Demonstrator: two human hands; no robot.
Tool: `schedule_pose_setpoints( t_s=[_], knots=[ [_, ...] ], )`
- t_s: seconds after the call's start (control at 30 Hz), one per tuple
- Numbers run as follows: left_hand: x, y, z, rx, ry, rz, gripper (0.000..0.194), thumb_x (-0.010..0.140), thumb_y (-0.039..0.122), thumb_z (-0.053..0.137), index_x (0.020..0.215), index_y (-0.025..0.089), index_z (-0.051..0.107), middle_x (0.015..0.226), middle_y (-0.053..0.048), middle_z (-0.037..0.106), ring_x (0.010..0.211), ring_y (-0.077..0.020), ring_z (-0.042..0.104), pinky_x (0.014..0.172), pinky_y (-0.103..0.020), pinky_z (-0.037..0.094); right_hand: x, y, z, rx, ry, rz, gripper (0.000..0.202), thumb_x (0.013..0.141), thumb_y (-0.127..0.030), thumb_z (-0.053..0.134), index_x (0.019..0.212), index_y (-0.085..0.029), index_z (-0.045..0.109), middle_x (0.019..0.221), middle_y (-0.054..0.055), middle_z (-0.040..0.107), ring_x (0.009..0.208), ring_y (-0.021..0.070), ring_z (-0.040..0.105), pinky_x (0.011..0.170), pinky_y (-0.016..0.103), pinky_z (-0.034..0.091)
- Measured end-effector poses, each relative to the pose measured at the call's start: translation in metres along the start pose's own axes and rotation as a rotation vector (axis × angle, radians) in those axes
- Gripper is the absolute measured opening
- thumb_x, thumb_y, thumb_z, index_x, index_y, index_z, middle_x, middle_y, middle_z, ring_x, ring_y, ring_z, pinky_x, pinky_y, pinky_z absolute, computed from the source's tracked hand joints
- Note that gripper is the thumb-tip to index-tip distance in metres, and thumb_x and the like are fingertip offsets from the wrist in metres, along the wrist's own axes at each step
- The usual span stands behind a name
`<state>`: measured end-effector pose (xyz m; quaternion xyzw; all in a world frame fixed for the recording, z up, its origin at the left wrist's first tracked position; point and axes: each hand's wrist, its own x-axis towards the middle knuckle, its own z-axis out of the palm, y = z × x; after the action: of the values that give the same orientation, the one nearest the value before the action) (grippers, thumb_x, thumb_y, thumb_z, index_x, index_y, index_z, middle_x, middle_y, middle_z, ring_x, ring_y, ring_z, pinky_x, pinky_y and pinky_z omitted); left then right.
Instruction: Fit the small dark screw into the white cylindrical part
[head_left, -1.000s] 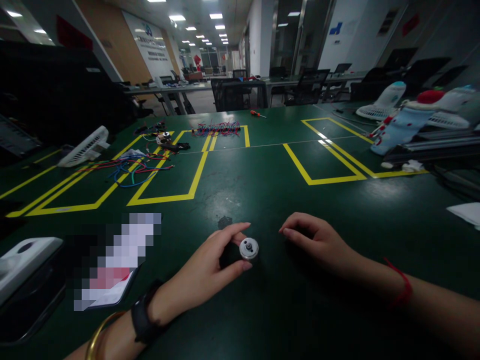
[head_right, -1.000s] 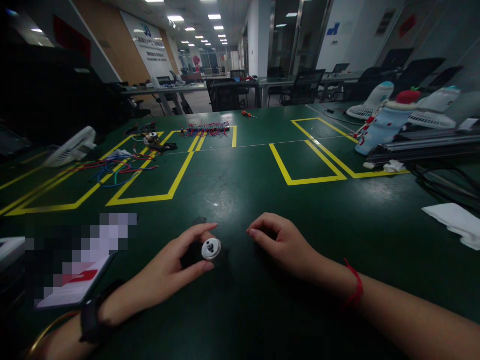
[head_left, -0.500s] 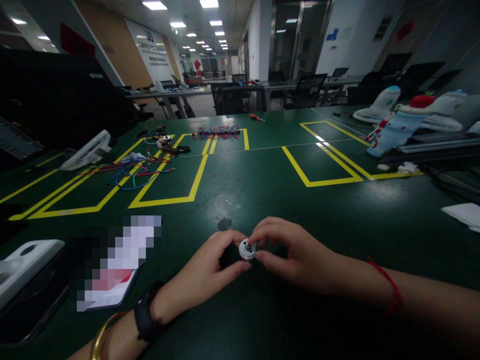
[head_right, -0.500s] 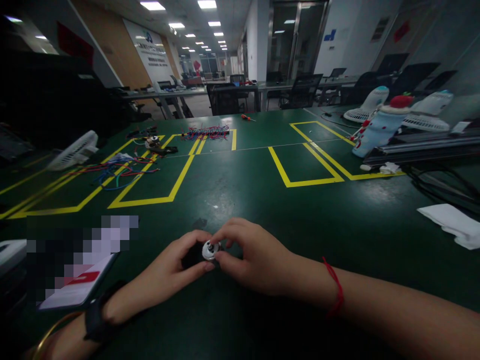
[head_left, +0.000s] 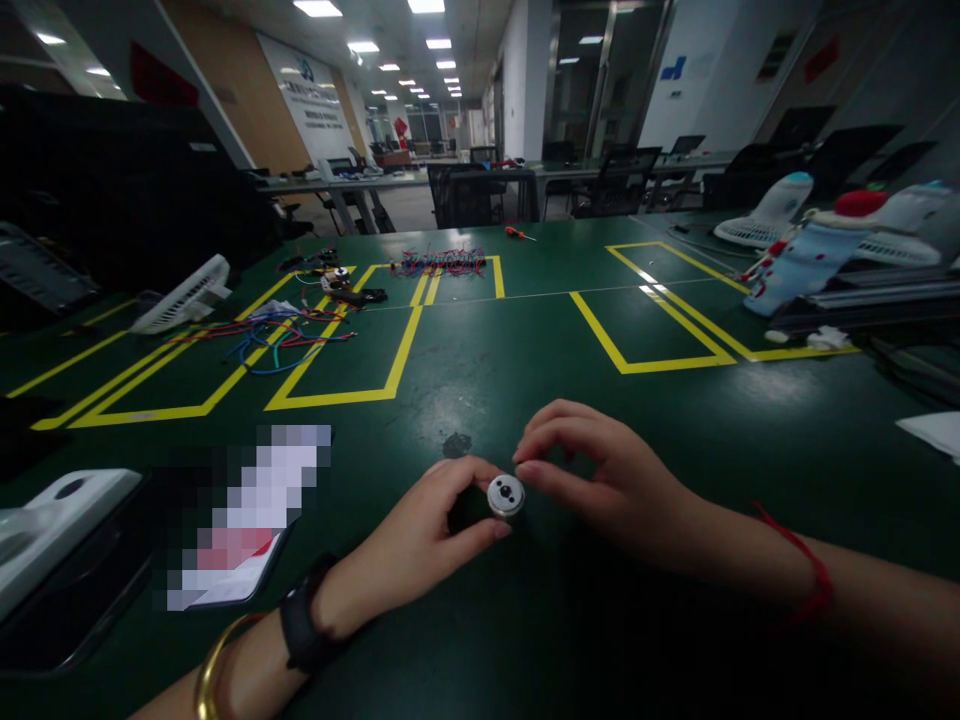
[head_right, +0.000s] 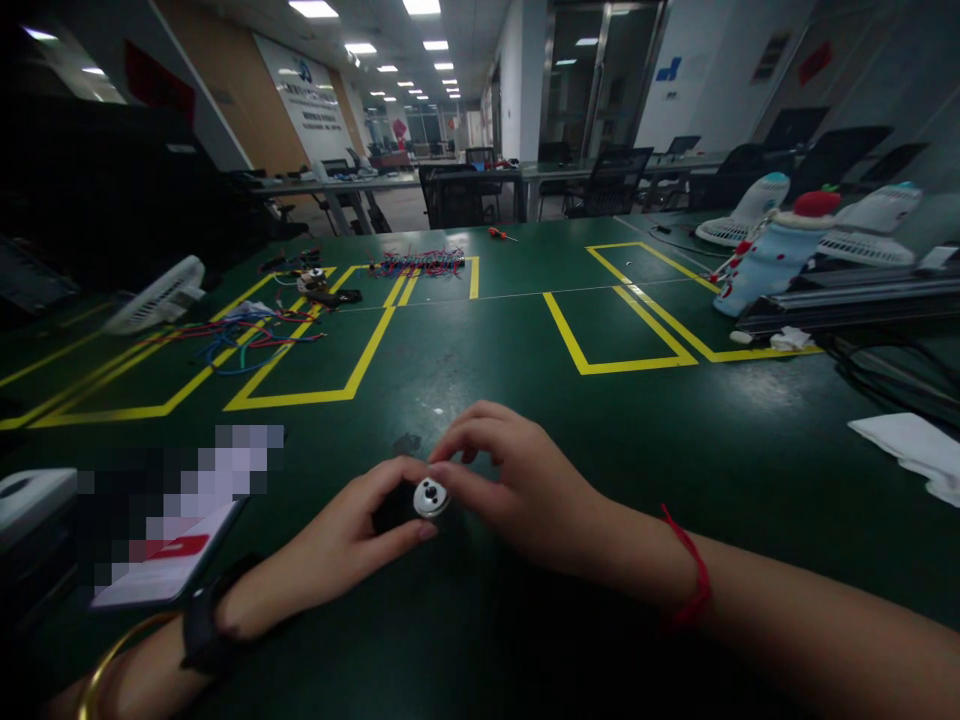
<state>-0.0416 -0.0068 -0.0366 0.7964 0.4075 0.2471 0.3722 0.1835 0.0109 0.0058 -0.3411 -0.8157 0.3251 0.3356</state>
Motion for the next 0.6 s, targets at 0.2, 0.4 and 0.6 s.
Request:
schedule_pose_setpoints(
  t_s=[0.2, 0.4, 0.6],
  knots=[
    [0.001, 0.003, -0.001, 0.003, -0.007, 0.0, 0.024, 0.087, 0.024, 0.066, 0.109, 0.024, 0.056, 0.108, -0.003, 0.062, 0.099, -0.0224, 0.057, 0.088, -0.035, 0.044, -0.029, 0.026, -0.006, -0.143, -0.149, 0.105, 0.009, 0.085, -0.021, 0.065, 0.094, -0.021, 0.069, 0.106, 0.006, 0.06, 0.099, 0.0191, 0.058, 0.085, 0.034, 0.049],
    [0.0, 0.001, -0.001, 0.009, -0.007, -0.014, 0.024, 0.087, 0.023, 0.065, 0.109, 0.025, 0.056, 0.108, -0.003, 0.062, 0.099, -0.023, 0.057, 0.087, -0.036, 0.044, -0.043, 0.039, -0.002, -0.184, -0.188, 0.115, 0.011, 0.085, -0.022, 0.064, 0.095, -0.021, 0.069, 0.111, 0.008, 0.058, 0.104, 0.0217, 0.056, 0.089, 0.039, 0.05],
    [-0.001, -0.001, -0.001, 0.019, -0.013, -0.013, 0.026, 0.087, 0.025, 0.066, 0.111, 0.026, 0.055, 0.11, -0.003, 0.061, 0.1, -0.0232, 0.056, 0.088, -0.036, 0.044, -0.044, 0.042, -0.001, -0.18, -0.177, 0.095, 0.013, 0.084, -0.021, 0.064, 0.096, -0.022, 0.069, 0.112, 0.009, 0.058, 0.105, 0.0229, 0.055, 0.089, 0.041, 0.049]
  ],
)
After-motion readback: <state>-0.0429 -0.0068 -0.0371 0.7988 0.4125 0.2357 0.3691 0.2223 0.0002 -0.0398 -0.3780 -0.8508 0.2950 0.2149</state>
